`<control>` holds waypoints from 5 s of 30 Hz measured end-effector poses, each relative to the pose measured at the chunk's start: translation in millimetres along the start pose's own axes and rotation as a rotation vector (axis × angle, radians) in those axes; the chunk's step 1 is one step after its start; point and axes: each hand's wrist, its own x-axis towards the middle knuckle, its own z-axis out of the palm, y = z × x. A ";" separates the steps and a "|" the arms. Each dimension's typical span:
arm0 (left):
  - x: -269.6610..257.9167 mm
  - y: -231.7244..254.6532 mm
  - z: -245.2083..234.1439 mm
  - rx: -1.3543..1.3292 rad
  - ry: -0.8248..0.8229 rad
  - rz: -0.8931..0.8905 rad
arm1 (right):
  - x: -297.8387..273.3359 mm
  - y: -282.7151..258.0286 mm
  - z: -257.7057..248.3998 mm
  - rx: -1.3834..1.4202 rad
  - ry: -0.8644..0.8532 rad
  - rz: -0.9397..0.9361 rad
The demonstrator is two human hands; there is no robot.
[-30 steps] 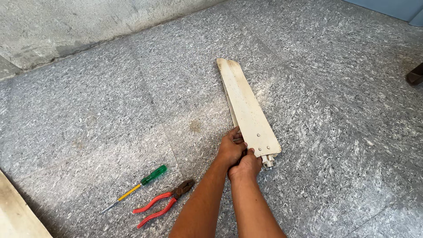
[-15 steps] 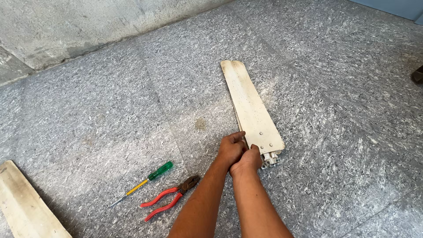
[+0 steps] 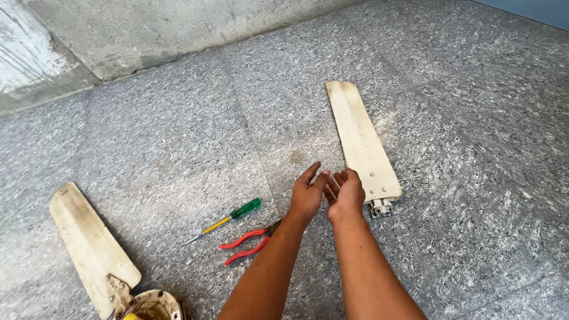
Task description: The person reassembles an electric fan by attaching fan blades to the motor hub using a screwdriver and pliers. They tighten screws to secure each blade and handle small hardware pieces on the floor.
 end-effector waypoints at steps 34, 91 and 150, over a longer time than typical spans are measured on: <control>-216.0 87.5 -213.8 0.954 0.683 0.532 | -209.2 112.4 74.4 -1.140 -0.889 -1.193; -307.1 10.4 -340.7 0.633 0.791 -0.666 | -266.4 264.4 34.7 -1.801 -1.337 -0.657; -304.3 6.6 -370.4 0.877 0.372 -0.218 | -258.3 251.4 0.1 -1.751 -0.859 -0.101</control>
